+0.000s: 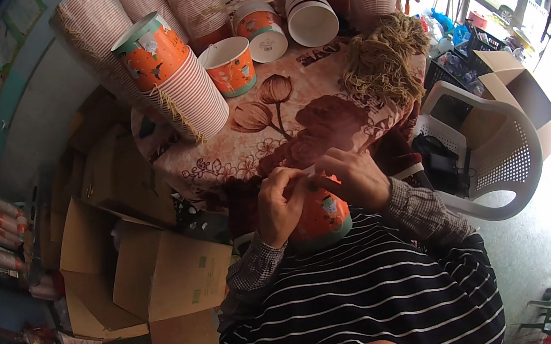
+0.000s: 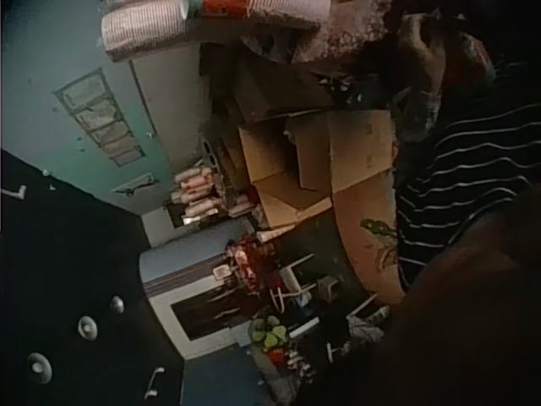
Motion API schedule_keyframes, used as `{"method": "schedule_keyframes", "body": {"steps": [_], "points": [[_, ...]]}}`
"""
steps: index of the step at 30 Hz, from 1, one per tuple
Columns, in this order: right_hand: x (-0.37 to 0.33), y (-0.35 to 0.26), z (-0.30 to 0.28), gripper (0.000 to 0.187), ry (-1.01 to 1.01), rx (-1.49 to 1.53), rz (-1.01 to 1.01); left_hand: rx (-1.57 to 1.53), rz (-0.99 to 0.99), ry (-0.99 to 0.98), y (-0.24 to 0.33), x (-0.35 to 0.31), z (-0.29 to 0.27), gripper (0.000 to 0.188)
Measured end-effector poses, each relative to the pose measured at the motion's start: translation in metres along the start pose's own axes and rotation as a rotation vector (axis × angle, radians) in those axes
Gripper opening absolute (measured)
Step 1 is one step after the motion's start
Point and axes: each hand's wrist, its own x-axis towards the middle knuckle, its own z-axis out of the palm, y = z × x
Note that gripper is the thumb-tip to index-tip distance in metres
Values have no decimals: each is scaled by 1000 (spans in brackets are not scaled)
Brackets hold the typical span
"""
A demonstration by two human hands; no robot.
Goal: The recorder is attaching thin string handles to pre-punched holes in decorative paper buckets.
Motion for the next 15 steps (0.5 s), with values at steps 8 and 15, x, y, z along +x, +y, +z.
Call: {"method": "schedule_keyframes", "body": {"steps": [8, 15], "points": [[6, -1, 15, 25, 142, -38, -278, -200, -188, -26, 4, -2, -12, 7], [15, -9, 12, 13, 62, 261, -118, -210, -221, -87, 1, -3, -15, 10]]}}
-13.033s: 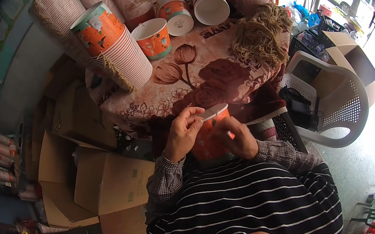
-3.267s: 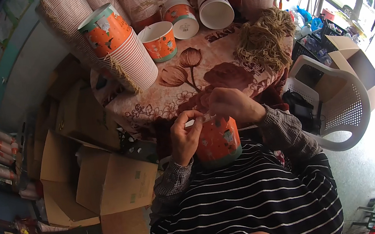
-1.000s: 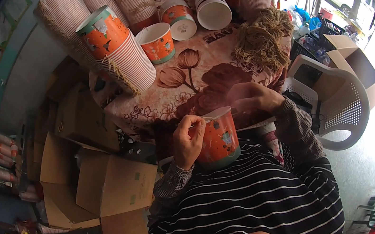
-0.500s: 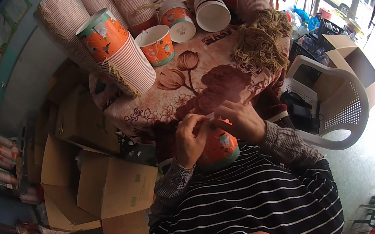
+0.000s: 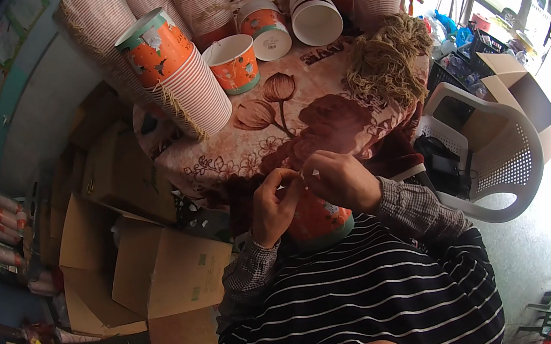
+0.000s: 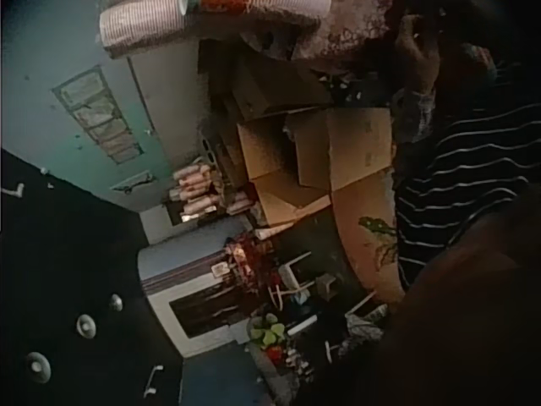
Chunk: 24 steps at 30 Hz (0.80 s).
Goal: The recorder is attaching thin string handles to pre-punched holes in decorative paper buckets.
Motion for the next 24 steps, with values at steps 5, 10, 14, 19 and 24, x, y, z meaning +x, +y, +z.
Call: {"method": "schedule_keyframes", "body": {"steps": [5, 10, 14, 19, 24], "points": [[7, 5, 1, 12, 26, 92, -59, -45, 72, 22, -5, -1, 5, 11], [10, -1, -7, 19, -44, 36, -63, 3, 89, 10, -8, 1, 5, 14], [9, -2, -22, 22, -144, -13, -74, -70, 61, 34, -8, 0, 6, 11], [6, 3, -23, 27, -95, -264, -313, -56, 68, 53, -4, 0, 10, 8], [7, 3, -20, 29, -67, -354, -379, 73, 116, 96, -9, 0, 10, 10]]}}
